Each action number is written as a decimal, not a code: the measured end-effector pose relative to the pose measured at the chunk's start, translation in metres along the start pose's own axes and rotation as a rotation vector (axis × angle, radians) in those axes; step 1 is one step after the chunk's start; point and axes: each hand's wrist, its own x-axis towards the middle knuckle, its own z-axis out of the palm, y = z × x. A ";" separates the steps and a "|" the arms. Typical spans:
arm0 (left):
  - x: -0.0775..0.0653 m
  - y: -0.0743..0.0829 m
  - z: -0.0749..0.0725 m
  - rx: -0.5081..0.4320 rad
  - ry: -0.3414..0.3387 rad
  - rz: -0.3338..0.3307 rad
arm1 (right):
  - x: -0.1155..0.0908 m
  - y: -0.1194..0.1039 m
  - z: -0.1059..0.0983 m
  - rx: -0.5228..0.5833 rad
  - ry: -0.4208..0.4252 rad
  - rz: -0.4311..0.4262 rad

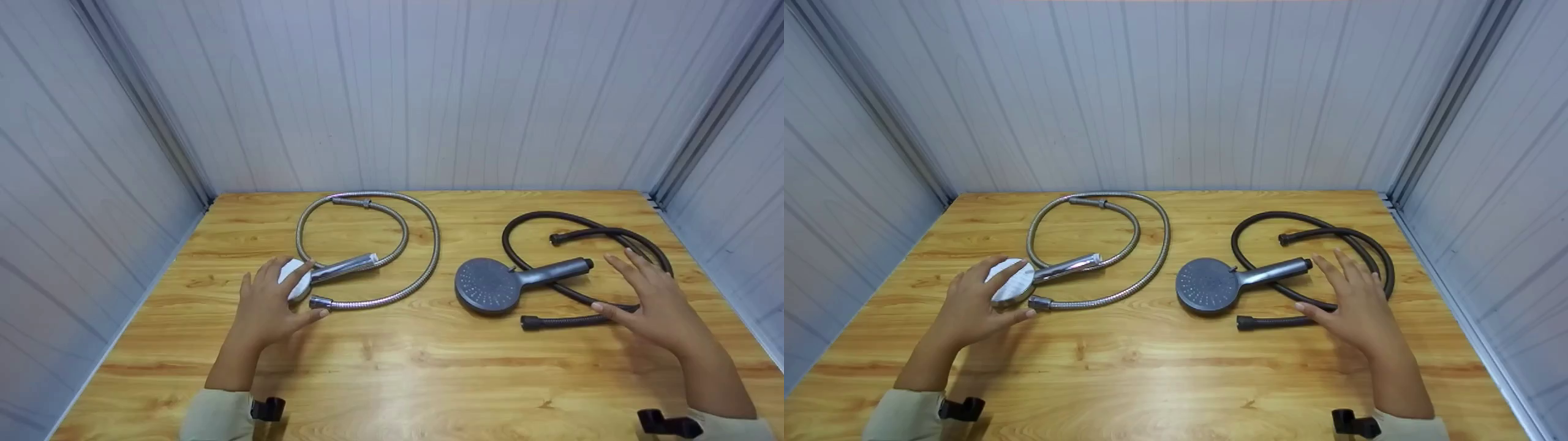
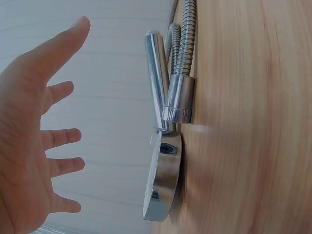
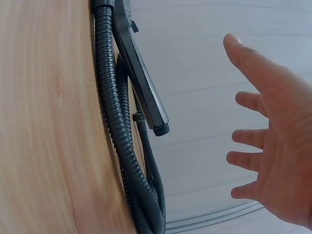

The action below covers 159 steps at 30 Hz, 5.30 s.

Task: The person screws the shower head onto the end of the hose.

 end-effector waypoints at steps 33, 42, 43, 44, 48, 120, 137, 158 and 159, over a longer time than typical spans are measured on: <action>0.009 0.019 0.017 -0.194 0.044 0.036 | -0.006 0.007 0.000 0.147 0.062 -0.083; 0.010 0.025 0.023 -0.253 0.064 0.073 | -0.008 0.007 0.000 0.146 0.043 -0.047; 0.010 0.026 0.023 -0.260 0.062 0.074 | -0.008 0.007 -0.001 0.146 0.037 -0.039; 0.010 0.026 0.024 -0.269 0.060 0.075 | -0.009 0.007 -0.001 0.149 0.032 -0.030; 0.011 0.028 0.025 -0.312 0.054 0.088 | -0.010 0.006 -0.001 0.165 0.027 -0.007; 0.048 0.099 0.052 -0.452 -0.031 0.242 | -0.016 0.020 0.007 0.245 -0.044 0.068; 0.056 0.119 0.066 -0.475 -0.026 0.296 | -0.016 0.023 0.007 0.277 -0.067 0.105; 0.064 0.144 0.084 -0.567 -0.085 0.393 | -0.014 0.022 0.012 0.322 -0.091 0.081; 0.064 0.145 0.084 -0.569 -0.089 0.395 | -0.014 0.022 0.012 0.320 -0.089 0.080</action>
